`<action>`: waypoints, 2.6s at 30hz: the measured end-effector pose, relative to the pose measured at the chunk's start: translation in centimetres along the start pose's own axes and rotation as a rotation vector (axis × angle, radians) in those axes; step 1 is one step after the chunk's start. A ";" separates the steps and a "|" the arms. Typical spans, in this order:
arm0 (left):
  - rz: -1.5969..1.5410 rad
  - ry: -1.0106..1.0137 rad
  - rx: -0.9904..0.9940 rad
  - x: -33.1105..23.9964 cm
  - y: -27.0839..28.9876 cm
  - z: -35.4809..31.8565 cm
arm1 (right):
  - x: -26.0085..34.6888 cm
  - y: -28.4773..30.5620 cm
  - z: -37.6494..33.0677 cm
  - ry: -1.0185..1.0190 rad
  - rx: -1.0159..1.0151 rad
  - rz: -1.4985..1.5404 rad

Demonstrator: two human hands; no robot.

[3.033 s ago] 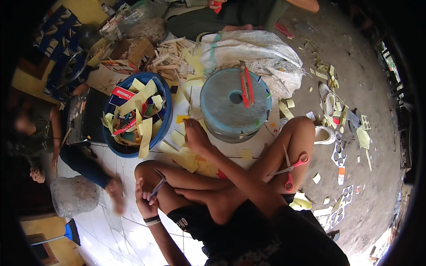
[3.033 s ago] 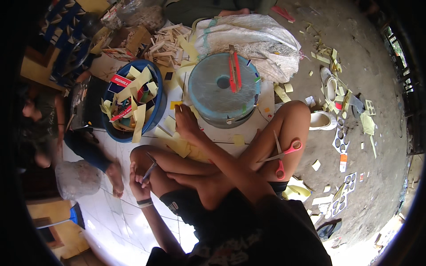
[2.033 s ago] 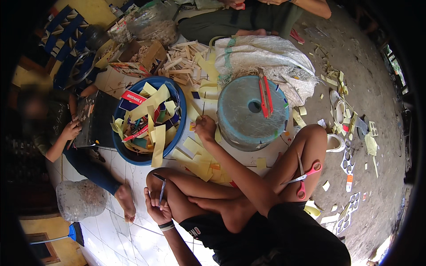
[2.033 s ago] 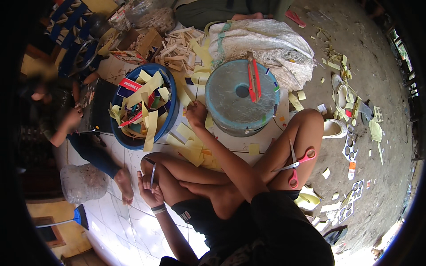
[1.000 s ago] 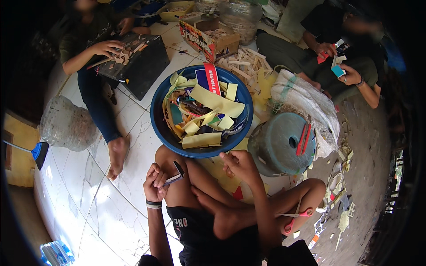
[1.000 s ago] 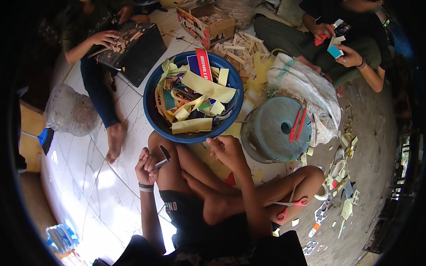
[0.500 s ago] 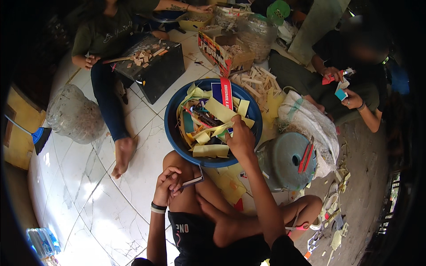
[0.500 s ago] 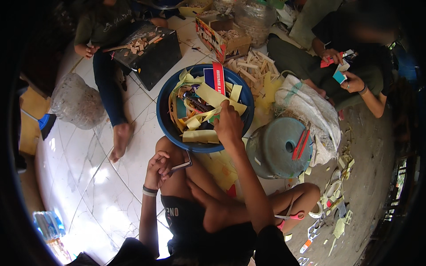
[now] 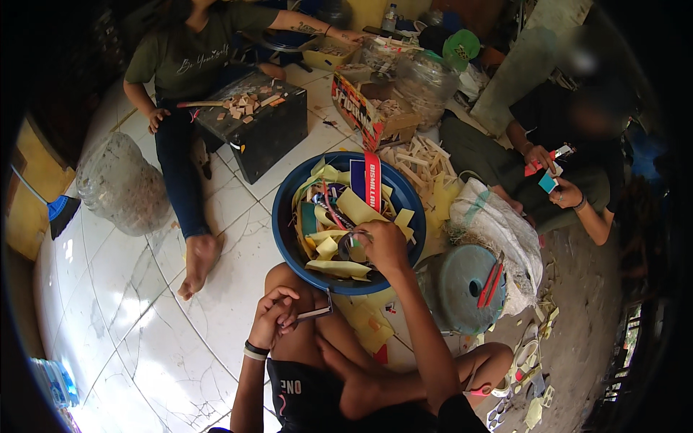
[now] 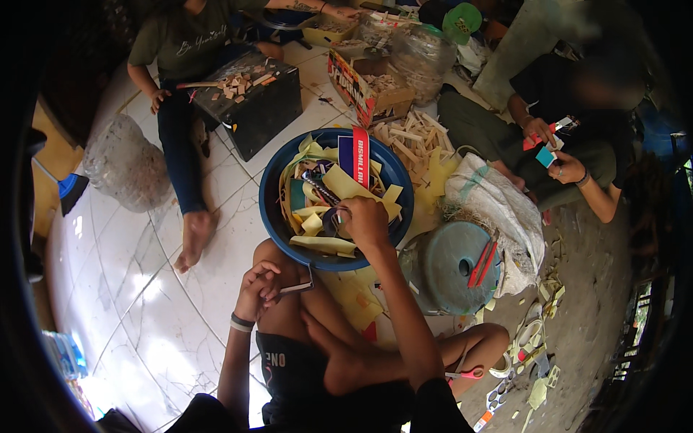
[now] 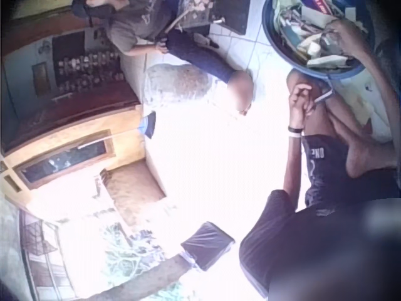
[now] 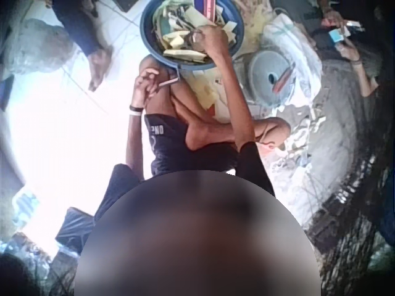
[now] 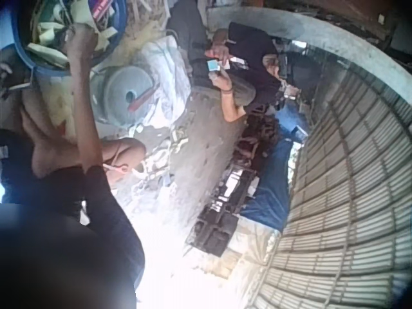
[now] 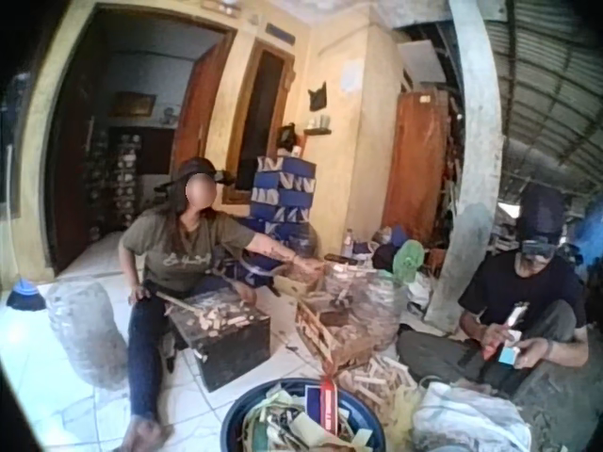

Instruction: The person sits on the floor and uses pink scissors to cut strips of paper into smaller pieces. They handle the paper with both hands, cutting and occasionally folding the pieces while others work nearby.

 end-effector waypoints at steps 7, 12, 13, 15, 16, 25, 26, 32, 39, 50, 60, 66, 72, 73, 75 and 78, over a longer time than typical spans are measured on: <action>0.055 0.006 -0.042 0.1 0.2 0.2 | 0.4 6.7 1.9 0.002 -0.356 0.060; 0.003 0.005 -0.001 0.0 0.2 0.1 | -1.0 10.2 1.3 -0.014 -0.620 -0.060; 0.008 0.006 0.006 0.0 0.2 0.0 | -1.7 10.2 1.4 -0.055 -0.604 -0.087; -0.001 0.011 0.028 0.1 0.2 0.0 | -3.0 10.3 1.5 -0.093 -0.596 -0.144; 0.000 0.018 0.022 0.1 0.3 0.0 | -3.6 10.1 1.7 -0.095 -0.553 -0.155; -0.046 0.030 0.035 0.1 0.5 0.4 | -2.6 9.4 1.4 -0.090 -0.554 -0.018; -0.045 0.034 0.033 0.1 0.5 0.5 | -1.3 9.4 0.9 -0.034 -0.581 -0.031; -0.031 0.035 0.029 0.4 0.4 0.6 | 2.8 2.4 1.4 0.158 -0.080 0.110; -0.024 0.037 0.008 0.5 0.7 0.6 | 3.8 -6.9 0.8 0.442 0.345 -0.096; -0.056 0.003 0.017 0.4 0.8 0.6 | -0.3 -1.6 3.4 0.143 0.293 0.458; -0.059 0.001 0.018 0.3 0.8 0.3 | -2.9 5.4 -3.3 0.052 0.136 0.909; 0.011 0.006 0.030 0.5 -0.3 -0.4 | -4.5 5.9 -9.8 -0.064 -0.072 1.330; 0.107 0.015 0.089 0.0 -2.3 -2.2 | -5.0 5.1 -15.7 -0.056 -0.191 1.652; 0.154 0.036 0.087 0.4 -2.9 -2.9 | -4.9 4.9 -16.5 -0.062 -0.181 1.673; 0.255 0.075 0.075 1.6 -4.6 -4.5 | -4.6 5.0 -17.9 -0.055 -0.177 1.665; 0.352 0.023 0.280 3.4 -9.4 -6.0 | -4.3 4.7 -20.5 -0.200 -0.155 1.439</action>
Point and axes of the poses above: each hand's wrist, its own z-axis towards the middle knuckle, its own y-axis out of the back of the hand, x = y × z, the point moved 8 cm from there along z, towards the middle knuckle, and after that the axes turned 4 degrees about -y, right-handed, at the moved point
